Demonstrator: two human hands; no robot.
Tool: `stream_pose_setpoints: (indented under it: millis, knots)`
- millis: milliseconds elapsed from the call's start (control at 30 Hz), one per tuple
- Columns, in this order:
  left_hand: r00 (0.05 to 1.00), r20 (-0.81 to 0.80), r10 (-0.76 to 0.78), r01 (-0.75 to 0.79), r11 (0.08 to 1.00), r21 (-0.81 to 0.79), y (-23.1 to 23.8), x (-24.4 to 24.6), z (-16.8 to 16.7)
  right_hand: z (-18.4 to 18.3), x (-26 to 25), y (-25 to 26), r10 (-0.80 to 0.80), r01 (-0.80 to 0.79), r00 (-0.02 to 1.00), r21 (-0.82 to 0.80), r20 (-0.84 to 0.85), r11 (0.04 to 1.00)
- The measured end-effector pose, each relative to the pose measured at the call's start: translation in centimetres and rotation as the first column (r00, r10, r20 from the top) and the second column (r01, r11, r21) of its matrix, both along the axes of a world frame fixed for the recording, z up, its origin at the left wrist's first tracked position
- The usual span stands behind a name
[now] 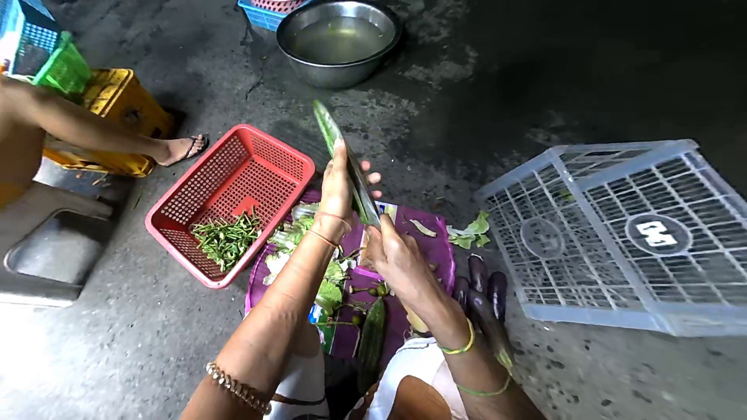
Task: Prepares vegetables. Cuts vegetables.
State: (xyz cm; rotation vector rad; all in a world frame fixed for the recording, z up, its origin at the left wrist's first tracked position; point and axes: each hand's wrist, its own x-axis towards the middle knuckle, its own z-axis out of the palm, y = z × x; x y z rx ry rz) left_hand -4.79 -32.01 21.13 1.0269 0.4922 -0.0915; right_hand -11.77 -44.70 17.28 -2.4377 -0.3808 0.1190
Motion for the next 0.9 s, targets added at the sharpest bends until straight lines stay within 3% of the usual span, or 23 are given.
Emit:
stream_pose_setpoints:
  millis: [133, 233, 300, 367, 567, 767, 900]
  knots:
    - [0.987, 0.015, -0.163, 0.161, 0.984, 0.076, 0.7, -1.7, 0.3, 0.4, 0.4, -0.3, 0.069, -0.036, 0.969, 0.142, -0.239, 0.989]
    - [0.996, 0.005, -0.084, 0.083, 0.994, 0.077, 0.1, 0.3, -0.4, 0.1, 0.1, 0.6, -0.044, 0.034, 0.995, -0.123, -0.087, 0.992]
    - [0.997, -0.072, -0.018, 0.025, 0.994, 0.104, -0.5, 1.0, -0.5, -0.1, -0.2, 1.3, -0.099, 0.09, 0.995, -0.321, -0.013, 0.943]
    - [0.992, -0.126, 0.027, -0.015, 0.995, 0.094, -0.7, 1.2, -0.8, -0.4, -0.4, 1.7, -0.128, 0.144, 0.99, -0.408, 0.066, 0.902]
    - [0.976, -0.211, 0.06, -0.046, 0.996, 0.07, -1.7, 1.1, -1.4, -1.3, -0.5, 0.6, -0.137, 0.188, 0.98, -0.471, 0.142, 0.862]
    - [0.972, -0.23, -0.046, 0.088, 0.98, 0.176, -1.8, 0.8, -1.2, -1.4, 0.4, -1.7, -0.118, 0.215, 0.969, -0.513, 0.215, 0.831]
    - [0.973, -0.142, -0.18, 0.209, 0.952, 0.225, -1.6, 0.6, -1.1, -0.6, 0.1, -3.0, -0.131, 0.223, 0.969, -0.5, 0.211, 0.837]
